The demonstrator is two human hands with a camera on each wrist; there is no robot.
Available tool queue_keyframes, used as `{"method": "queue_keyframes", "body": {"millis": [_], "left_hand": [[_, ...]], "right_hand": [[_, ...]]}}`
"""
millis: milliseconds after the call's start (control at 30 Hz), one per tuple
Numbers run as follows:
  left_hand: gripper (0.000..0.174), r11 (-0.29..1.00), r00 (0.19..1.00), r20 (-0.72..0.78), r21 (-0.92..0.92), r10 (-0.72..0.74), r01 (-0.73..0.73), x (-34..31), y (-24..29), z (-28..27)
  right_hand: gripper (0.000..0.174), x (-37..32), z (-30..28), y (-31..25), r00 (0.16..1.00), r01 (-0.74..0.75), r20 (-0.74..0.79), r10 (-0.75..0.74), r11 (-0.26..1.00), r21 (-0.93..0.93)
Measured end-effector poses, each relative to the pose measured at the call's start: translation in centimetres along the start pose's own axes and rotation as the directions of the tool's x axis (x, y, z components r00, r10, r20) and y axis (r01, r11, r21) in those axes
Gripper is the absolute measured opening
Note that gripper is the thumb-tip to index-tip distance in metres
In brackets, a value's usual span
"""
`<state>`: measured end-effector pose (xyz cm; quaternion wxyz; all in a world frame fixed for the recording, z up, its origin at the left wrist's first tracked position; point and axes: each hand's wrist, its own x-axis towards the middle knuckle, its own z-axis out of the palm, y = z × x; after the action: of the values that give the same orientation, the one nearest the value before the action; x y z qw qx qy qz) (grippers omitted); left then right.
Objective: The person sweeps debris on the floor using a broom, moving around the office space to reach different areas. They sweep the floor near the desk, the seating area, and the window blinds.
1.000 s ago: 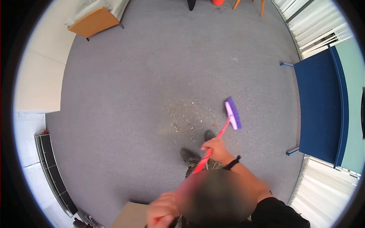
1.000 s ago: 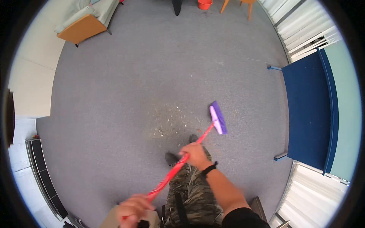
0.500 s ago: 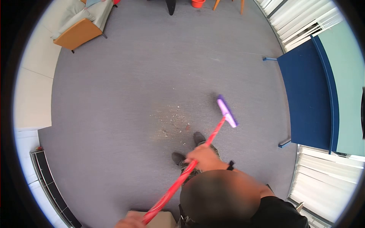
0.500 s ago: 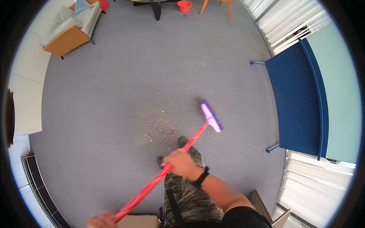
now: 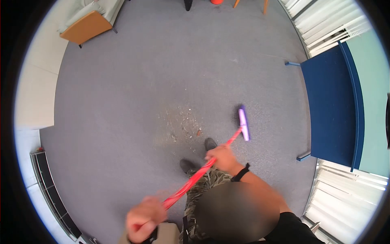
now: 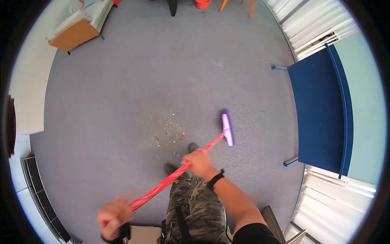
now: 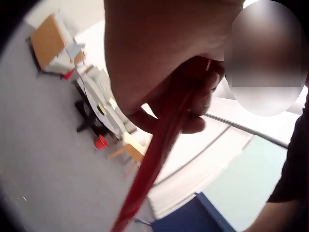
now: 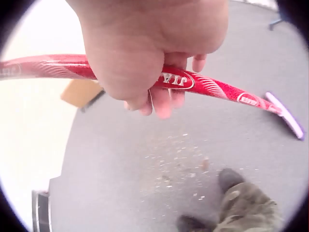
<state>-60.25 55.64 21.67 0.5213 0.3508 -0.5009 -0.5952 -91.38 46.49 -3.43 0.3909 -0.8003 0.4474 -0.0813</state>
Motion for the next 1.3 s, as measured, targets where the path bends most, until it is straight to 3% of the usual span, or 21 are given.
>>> {"method": "queue_keyframes", "body": {"millis": [33,100,200,233,367,433,500,533,600,633,733,800,933,1000,1033,1133,1167,1200,1233,1267,1300], "left_hand": [[0.052,0.984,0.992,-0.113,0.172,0.057,-0.037,-0.8,2.6,0.3],[0.049,0.992,0.964,-0.260,0.126,0.052,-0.019,-1.5,8.1,0.5],[0.048,0.993,0.941,-0.322,0.075,0.107,-0.088,-2.5,10.9,-0.3],[0.048,0.995,0.938,-0.332,0.056,0.100,-0.086,-2.5,10.2,-0.4],[0.036,0.968,0.988,-0.152,-0.250,-0.039,0.000,-0.9,1.7,1.4],[0.030,0.990,0.993,-0.059,-0.105,-0.102,0.095,1.0,-2.4,4.1],[0.026,0.995,0.983,0.154,0.001,-0.098,0.099,2.0,-4.5,5.5],[0.026,0.995,0.984,0.145,-0.004,-0.100,0.102,1.8,-4.3,5.3],[0.026,0.978,0.990,0.127,0.203,-0.067,0.041,1.1,-1.7,5.0],[0.048,0.974,0.983,-0.185,0.224,0.017,0.025,1.0,0.0,5.6],[0.049,0.968,0.938,-0.336,0.250,0.086,0.001,-2.6,6.4,1.9],[0.052,0.962,0.949,-0.292,0.270,0.116,-0.035,-4.2,10.5,0.7],[0.052,0.969,0.925,-0.318,0.195,0.208,-0.151,-6.4,13.3,-0.4],[0.052,0.991,0.920,-0.373,0.088,0.124,-0.098,-6.4,11.4,-0.6],[0.051,0.996,0.935,-0.347,-0.030,0.069,-0.085,-6.6,9.4,-0.6],[0.044,0.996,0.978,-0.197,-0.074,-0.069,0.055,-3.2,3.9,2.5],[0.042,0.990,0.986,-0.110,-0.080,-0.128,0.120,-2.1,2.8,3.3],[0.042,0.990,0.984,-0.121,-0.084,-0.127,0.117,-1.4,2.4,3.3],[0.041,0.995,0.995,0.020,-0.035,-0.093,0.094,-0.9,2.1,3.4],[0.041,0.998,0.985,0.156,0.010,-0.067,0.066,-0.5,1.9,3.6],[0.043,0.996,0.985,0.159,0.069,-0.062,0.051,-0.1,3.2,3.4]], "right_hand": [[0.008,0.5,0.2,-3.0,0.992,0.121,-0.031,-0.122,0.992,-0.034],[0.009,1.7,-0.8,-7.9,0.964,0.255,0.088,-0.251,0.966,-0.038],[0.008,0.7,-2.2,-11.2,0.967,0.236,0.107,-0.233,0.972,-0.018],[0.009,-0.4,-2.4,-10.8,0.980,0.196,0.033,-0.197,0.980,0.033],[0.009,-5.4,-4.4,-3.4,0.990,-0.139,0.019,0.142,0.985,-0.104],[0.010,-7.5,-4.2,1.7,0.978,-0.207,-0.039,0.204,0.947,-0.247],[0.010,-6.9,-2.8,4.4,0.973,-0.225,-0.005,0.232,0.938,-0.263],[0.010,-6.9,-2.2,5.6,0.964,-0.248,0.025,0.264,0.930,-0.272],[0.009,-3.7,1.1,4.3,0.996,-0.093,-0.015,0.092,0.978,-0.186],[0.008,-1.5,1.9,1.7,0.999,-0.030,0.032,0.035,0.988,-0.151],[0.007,3.4,4.7,-6.0,0.974,0.226,-0.001,-0.226,0.974,0.013],[0.008,4.5,4.7,-10.4,0.939,0.330,0.089,-0.333,0.943,0.053],[0.009,2.4,2.1,-14.9,0.933,0.303,0.182,-0.312,0.950,0.074],[0.009,-0.9,1.0,-13.2,0.973,0.216,0.060,-0.222,0.972,0.090],[0.007,-2.5,0.4,-11.7,0.987,0.144,0.061,-0.147,0.988,0.055],[0.005,-7.4,1.0,-5.1,0.993,-0.098,0.060,0.102,0.992,-0.074],[0.005,-8.1,1.8,-3.5,0.992,-0.092,0.074,0.098,0.993,-0.079],[0.004,-8.5,2.3,-2.3,0.981,-0.151,0.107,0.163,0.981,-0.119],[0.003,-8.9,2.9,-1.2,0.963,-0.209,0.139,0.232,0.965,-0.161],[0.003,-8.5,3.6,-1.1,0.961,-0.204,0.157,0.230,0.965,-0.167],[0.004,-6.9,4.9,-1.8,0.988,-0.080,0.119,0.094,0.990,-0.115]]}}
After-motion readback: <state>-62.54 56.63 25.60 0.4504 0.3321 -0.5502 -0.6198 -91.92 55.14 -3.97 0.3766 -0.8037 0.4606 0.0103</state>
